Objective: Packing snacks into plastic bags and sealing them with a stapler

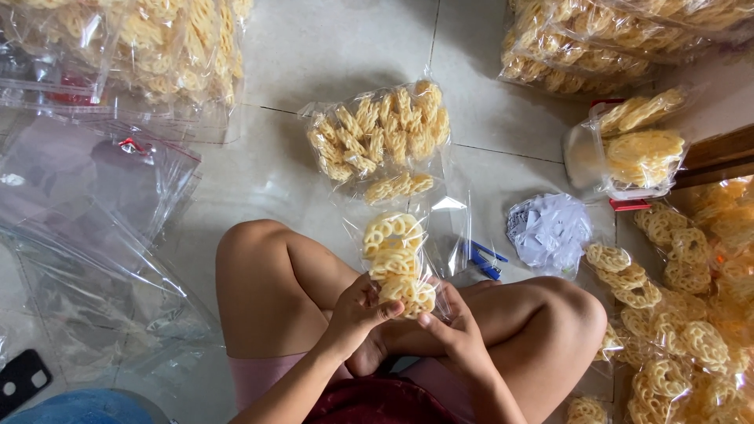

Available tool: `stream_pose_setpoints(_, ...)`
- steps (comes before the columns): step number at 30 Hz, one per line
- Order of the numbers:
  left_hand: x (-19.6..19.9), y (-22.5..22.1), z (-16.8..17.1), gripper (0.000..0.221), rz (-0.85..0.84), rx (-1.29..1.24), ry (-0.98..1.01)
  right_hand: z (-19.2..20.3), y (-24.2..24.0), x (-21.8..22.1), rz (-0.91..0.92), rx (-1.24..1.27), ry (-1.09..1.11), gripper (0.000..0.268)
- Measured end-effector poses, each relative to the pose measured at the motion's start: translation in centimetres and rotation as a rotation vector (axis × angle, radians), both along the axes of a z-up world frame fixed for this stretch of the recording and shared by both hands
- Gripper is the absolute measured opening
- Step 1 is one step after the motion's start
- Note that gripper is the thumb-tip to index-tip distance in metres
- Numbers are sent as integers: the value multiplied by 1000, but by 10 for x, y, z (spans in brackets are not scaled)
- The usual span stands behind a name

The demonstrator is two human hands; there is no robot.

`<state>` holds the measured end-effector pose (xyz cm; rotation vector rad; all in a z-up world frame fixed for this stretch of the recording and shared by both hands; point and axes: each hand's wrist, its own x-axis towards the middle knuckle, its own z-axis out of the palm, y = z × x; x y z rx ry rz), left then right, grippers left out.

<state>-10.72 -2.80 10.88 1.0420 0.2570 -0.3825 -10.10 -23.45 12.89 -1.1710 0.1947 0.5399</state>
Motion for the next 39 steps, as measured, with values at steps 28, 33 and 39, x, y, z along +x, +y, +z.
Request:
stream_pose_setpoints(28,15,11,15,68,52,-38,25,-6,4,-1,27,-9,-10,42)
stream_pose_setpoints(33,13,9,15,67,69,-63,45,-5,4,-1,23,-4,3,45)
stream_pose_setpoints(39,14,8,20,64,68,-74,45,-7,3,-2,9,19,34,45)
